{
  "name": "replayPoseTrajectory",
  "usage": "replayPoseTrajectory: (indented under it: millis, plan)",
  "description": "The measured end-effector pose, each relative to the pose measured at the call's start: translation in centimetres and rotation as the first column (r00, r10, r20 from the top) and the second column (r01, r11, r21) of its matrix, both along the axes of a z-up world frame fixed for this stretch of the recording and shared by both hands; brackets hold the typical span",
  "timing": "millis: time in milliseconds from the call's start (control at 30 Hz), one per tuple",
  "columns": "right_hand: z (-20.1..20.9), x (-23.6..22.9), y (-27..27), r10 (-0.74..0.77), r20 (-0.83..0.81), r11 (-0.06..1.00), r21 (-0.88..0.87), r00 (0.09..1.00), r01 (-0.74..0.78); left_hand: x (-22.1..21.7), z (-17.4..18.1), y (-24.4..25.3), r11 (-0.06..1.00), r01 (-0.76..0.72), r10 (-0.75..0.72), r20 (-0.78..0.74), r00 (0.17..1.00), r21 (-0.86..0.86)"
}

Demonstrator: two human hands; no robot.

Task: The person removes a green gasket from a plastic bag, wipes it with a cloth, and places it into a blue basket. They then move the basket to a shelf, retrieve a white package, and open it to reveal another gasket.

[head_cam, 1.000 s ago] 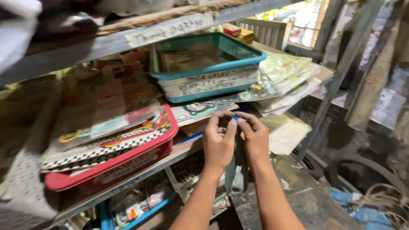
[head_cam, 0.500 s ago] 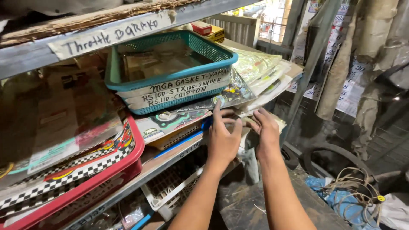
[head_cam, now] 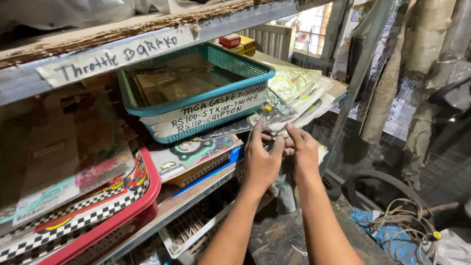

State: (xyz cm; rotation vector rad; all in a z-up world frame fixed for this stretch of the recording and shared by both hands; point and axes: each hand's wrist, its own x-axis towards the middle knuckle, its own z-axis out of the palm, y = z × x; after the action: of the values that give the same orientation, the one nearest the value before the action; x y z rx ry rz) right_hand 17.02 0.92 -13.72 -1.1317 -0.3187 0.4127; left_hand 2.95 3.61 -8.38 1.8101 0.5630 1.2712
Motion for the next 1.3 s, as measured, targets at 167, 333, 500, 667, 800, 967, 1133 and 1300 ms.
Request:
replayPoseTrajectory:
  millis: [167, 333, 500, 667, 800, 967, 1133, 1300]
  plan:
    - [1.2, -3.0, -2.5, -0.060, 0.463, 0.950, -0.245, 0.884, 0.193, -2.9, 2.6, -2.1, 0.996, 0.083, -0.084, -0.053, 0.995, -0.031]
    - [6.7, -8.1, -2.1, 0.010, 0.552, 0.995, -0.088, 0.833, 0.046, -7.6, 6.6, -3.9, 0.996, 0.005, 0.006, -0.129, 0.992, 0.084]
    - [12.0, -12.7, -0.8, 0.182, 0.698, 0.951, 0.055, 0.693, -0.305, -11.5, 8.3, -1.8, 0.971, -0.177, 0.200, -0.135, 0.970, 0.163]
    - [14.4, -14.9, 0.8, 0.228, 0.798, 0.971, -0.141, 0.558, -0.196, -13.6, 8.3, -1.4, 0.985, -0.135, 0.145, -0.092, 0.985, 0.106]
    - [16.5, -14.3, 0.7, 0.361, 0.774, 0.890, -0.453, 0.520, 0.057, -14.2, 8.7, -1.5, 0.997, -0.032, 0.039, -0.089, 0.995, 0.073]
    - [17.2, -15.0, 0.2, 0.240, 0.862, 0.923, -0.345, 0.446, 0.170, -14.5, 10.0, -2.5, 0.998, -0.056, 0.058, -0.098, 0.994, 0.019]
    - [14.9, -14.6, -0.5, 0.065, 0.821, 0.993, -0.109, 0.568, 0.043, -14.3, 9.1, -1.9, 0.985, -0.143, 0.138, 0.052, 0.989, 0.095]
    - [12.8, -14.2, -1.8, -0.001, 0.666, 0.983, 0.137, 0.746, -0.121, -15.4, 7.9, -1.3, 0.975, -0.189, 0.162, 0.207, 0.965, 0.116]
